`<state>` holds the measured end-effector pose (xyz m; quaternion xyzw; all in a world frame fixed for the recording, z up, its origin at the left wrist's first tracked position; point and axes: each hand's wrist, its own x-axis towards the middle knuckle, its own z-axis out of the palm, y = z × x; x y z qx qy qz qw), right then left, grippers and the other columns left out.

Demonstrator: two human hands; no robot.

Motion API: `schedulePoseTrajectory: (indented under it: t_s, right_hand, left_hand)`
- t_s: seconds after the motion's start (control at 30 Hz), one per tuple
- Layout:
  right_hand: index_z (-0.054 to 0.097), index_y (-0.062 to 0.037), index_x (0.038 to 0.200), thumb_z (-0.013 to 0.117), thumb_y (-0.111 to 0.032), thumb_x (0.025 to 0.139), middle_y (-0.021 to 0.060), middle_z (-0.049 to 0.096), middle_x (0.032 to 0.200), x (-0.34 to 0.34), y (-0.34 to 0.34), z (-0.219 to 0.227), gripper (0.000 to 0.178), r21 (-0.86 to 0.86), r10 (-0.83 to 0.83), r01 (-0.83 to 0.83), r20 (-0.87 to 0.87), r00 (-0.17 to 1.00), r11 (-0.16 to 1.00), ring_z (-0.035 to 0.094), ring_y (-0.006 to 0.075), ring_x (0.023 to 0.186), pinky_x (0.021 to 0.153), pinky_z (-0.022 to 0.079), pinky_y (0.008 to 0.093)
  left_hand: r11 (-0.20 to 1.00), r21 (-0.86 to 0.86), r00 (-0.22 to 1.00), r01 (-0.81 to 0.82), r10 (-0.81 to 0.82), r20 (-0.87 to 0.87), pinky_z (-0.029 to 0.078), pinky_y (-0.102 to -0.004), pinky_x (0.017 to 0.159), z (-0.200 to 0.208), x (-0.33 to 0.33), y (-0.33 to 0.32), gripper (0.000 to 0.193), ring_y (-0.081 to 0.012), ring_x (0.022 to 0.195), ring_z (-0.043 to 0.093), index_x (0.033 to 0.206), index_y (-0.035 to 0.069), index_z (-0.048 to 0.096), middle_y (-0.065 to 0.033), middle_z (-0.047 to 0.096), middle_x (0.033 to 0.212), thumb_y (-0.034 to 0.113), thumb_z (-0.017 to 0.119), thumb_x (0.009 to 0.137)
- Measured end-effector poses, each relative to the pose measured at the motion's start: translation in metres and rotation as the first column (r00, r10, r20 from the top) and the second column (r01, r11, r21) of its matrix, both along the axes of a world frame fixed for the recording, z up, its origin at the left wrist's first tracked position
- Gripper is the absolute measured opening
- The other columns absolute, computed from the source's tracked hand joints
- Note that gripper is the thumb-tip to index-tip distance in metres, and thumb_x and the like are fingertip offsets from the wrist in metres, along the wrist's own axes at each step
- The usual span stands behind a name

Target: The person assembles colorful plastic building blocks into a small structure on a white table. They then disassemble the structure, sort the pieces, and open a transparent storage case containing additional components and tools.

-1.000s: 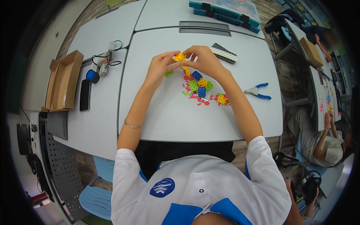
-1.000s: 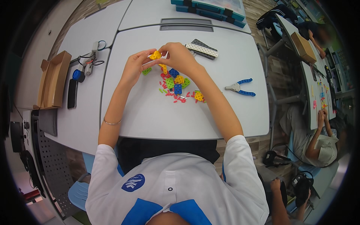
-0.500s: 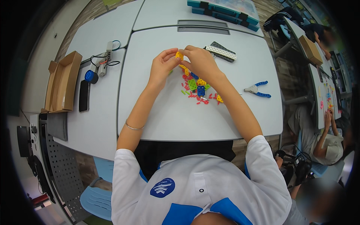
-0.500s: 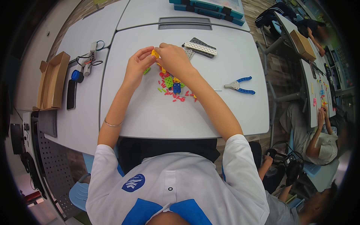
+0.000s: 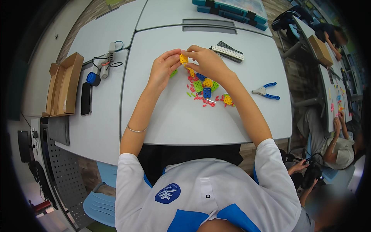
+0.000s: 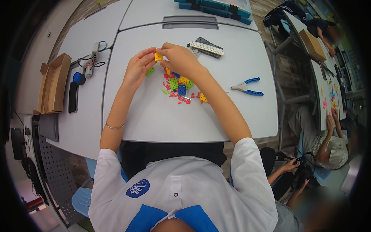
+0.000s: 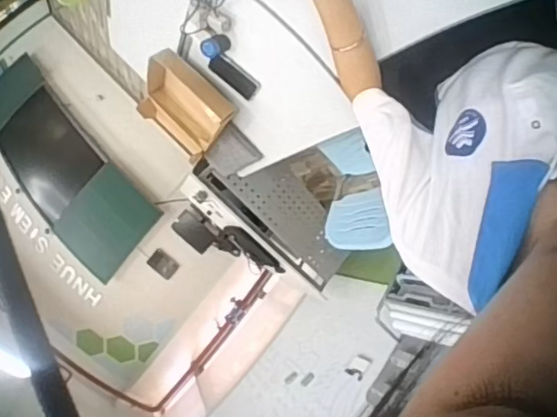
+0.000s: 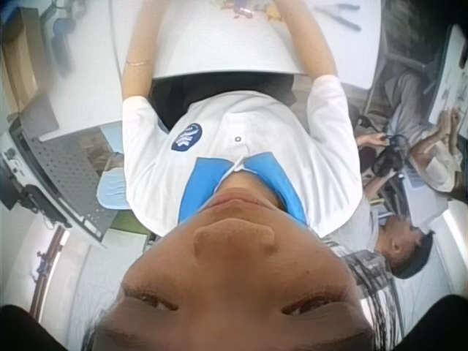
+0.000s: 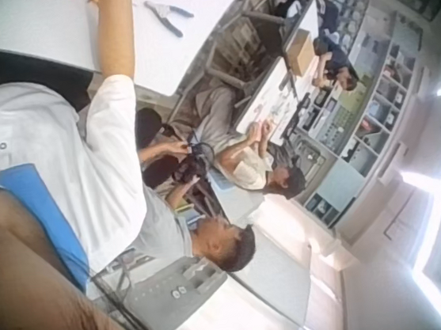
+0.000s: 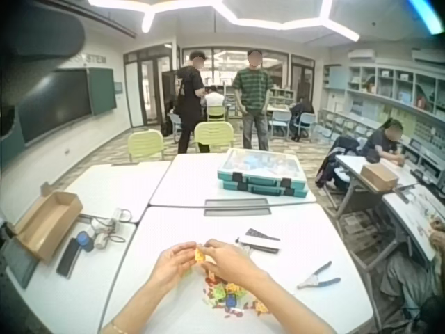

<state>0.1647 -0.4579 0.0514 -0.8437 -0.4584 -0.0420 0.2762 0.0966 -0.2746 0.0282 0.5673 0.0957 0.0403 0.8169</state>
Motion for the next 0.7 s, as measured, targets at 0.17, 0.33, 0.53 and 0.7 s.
schedulePoseTrajectory:
  t_s: [0.17,0.33,0.53,0.7]
  right_hand:
    - [0.067,-0.0114,0.129,0.075,-0.017,0.088,0.0082,0.066,0.118,-0.002,-0.001,0.0,0.042,-0.012,0.007,-0.008,-0.021,1.0,1.0,0.069,0.0272,0.096,0.084,0.056,0.0375]
    - [0.07,-0.0018,0.121,0.077,-0.015,0.084,0.0128,0.069,0.111,0.005,-0.017,0.013,0.04,0.059,0.001,0.006,-0.115,0.993,0.998,0.069,0.025,0.091,0.081,0.055,0.0352]
    - [0.075,0.0037,0.1,0.079,-0.019,0.083,0.0154,0.072,0.085,-0.001,-0.043,0.015,0.028,-0.269,-0.124,0.043,-0.294,0.948,0.962,0.069,0.0236,0.08,0.074,0.055,0.0332]
    - [0.069,0.0005,0.096,0.078,-0.016,0.078,0.0142,0.067,0.089,-0.018,-0.039,-0.021,0.026,-0.126,-0.144,0.132,-0.09,0.985,0.983,0.065,0.0276,0.086,0.078,0.053,0.0383]
  left_hand:
    - [0.992,0.125,0.999,0.034,-0.034,-0.004,0.05,-0.0315,0.104,-0.001,-0.002,-0.003,0.04,-0.0192,0.118,0.063,0.131,-0.005,0.057,-0.0151,0.065,0.127,0.006,0.067,0.094]
    - [0.956,0.292,0.997,-0.035,0.012,0.079,0.05,-0.0318,0.104,0.003,-0.002,0.005,0.043,-0.0192,0.118,0.063,0.132,-0.005,0.058,-0.0152,0.066,0.127,0.003,0.067,0.091]
    - [0.952,0.306,0.999,0.032,-0.043,0.03,0.051,-0.0329,0.102,0.01,-0.004,0.009,0.045,-0.021,0.115,0.065,0.132,-0.005,0.058,-0.0163,0.065,0.127,0.001,0.067,0.088]
    - [0.955,0.243,0.986,0.168,-0.16,-0.055,0.051,-0.0336,0.103,0.01,-0.006,0.0,0.045,-0.0199,0.118,0.063,0.135,-0.004,0.057,-0.0154,0.064,0.129,0.002,0.066,0.091]
